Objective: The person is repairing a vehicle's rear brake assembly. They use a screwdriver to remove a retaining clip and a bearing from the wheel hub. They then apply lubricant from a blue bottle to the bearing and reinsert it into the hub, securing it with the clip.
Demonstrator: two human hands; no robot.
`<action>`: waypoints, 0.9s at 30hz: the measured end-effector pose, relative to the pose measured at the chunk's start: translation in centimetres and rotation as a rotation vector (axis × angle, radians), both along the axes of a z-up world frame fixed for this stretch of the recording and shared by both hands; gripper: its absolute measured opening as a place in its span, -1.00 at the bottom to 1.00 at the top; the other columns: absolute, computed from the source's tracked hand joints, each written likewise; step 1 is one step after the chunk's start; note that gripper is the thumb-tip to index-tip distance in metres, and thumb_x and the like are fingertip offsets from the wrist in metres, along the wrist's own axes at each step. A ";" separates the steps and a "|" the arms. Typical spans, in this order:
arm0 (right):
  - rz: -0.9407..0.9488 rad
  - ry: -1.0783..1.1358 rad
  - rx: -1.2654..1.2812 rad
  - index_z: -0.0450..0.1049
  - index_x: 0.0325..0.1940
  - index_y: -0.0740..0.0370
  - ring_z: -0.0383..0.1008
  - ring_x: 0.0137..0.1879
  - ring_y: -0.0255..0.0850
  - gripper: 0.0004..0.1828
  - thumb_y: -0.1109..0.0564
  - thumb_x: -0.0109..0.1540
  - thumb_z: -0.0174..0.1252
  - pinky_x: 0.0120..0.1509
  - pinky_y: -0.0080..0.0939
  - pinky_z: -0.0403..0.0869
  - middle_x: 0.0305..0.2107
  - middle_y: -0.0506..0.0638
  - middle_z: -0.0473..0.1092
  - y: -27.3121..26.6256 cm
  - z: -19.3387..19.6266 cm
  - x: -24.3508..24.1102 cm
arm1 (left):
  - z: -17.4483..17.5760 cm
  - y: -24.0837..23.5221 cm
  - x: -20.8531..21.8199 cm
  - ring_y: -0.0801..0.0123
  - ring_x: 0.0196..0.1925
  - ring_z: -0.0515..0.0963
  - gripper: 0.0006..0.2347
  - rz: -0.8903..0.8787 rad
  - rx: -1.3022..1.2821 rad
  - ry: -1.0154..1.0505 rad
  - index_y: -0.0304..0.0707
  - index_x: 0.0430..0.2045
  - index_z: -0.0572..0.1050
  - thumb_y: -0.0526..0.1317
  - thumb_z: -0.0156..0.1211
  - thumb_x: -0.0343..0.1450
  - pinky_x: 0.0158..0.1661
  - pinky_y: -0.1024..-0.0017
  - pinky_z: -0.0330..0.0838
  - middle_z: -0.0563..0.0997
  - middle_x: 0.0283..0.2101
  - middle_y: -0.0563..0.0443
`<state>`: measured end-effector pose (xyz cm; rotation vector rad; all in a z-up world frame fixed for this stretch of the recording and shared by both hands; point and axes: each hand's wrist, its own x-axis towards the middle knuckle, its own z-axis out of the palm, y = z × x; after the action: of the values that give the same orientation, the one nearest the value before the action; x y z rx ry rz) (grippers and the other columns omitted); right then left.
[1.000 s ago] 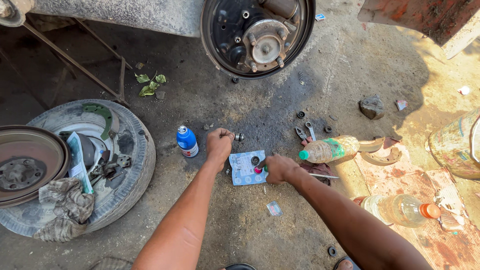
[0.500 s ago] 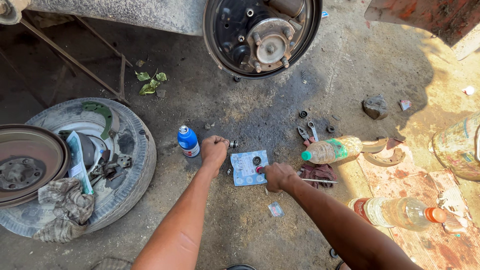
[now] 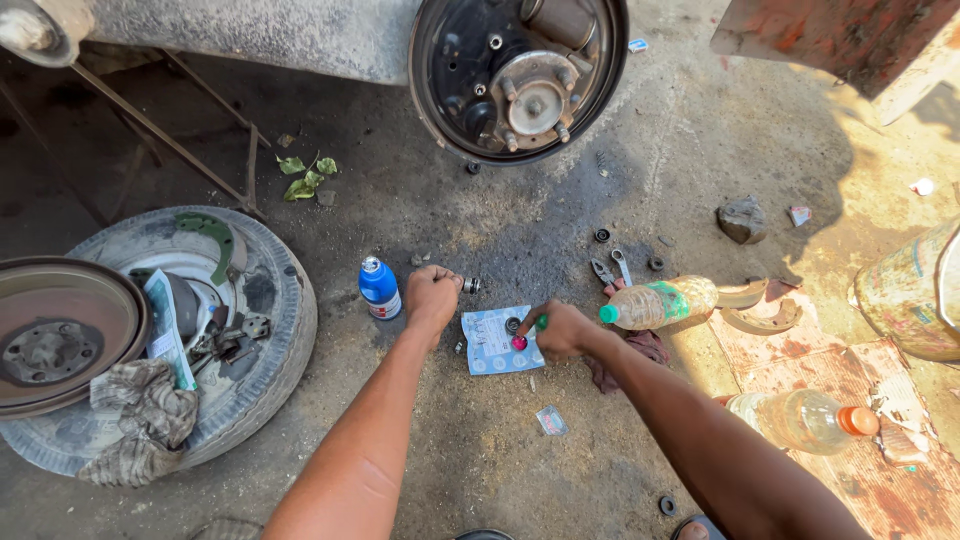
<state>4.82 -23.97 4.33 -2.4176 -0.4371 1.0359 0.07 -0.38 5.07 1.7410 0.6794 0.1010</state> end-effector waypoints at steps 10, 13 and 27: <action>-0.438 0.364 0.777 0.42 0.18 0.24 0.14 -0.60 -0.42 -0.26 0.55 -0.08 0.05 -0.62 -0.35 0.05 -0.55 -0.18 0.20 -2.9 18.5 2.3 | 13.1 1.5 3.7 0.33 -0.39 0.57 -0.89 -0.417 0.344 -0.079 -0.35 -0.49 0.63 -0.25 0.29 0.29 -0.31 0.30 0.42 0.64 -0.48 -0.09; -0.413 0.311 0.867 0.42 0.17 0.21 0.08 -0.62 -0.43 -0.25 0.53 -0.10 0.05 -0.63 -0.37 0.04 -0.59 -0.20 0.14 -3.4 24.3 3.4 | 22.1 1.2 5.2 0.34 -0.40 0.59 -0.89 -0.580 0.476 -0.172 -0.35 -0.51 0.63 -0.26 0.30 0.27 -0.30 0.33 0.43 0.64 -0.49 -0.07; -0.470 0.143 1.133 0.31 0.28 0.22 0.08 -0.67 -0.39 -0.19 0.50 -0.08 0.10 -0.62 -0.34 0.04 -0.62 -0.10 0.21 -2.2 30.4 6.9 | 37.4 1.5 2.5 0.43 -0.41 0.45 -0.90 -0.141 0.258 -0.431 -0.34 -0.52 0.58 -0.28 0.24 0.36 -0.35 0.35 0.32 0.56 -0.52 0.04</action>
<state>11.67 -26.19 34.69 -1.3160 -0.2630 0.5025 2.62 1.16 42.43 1.9240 0.2337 0.4690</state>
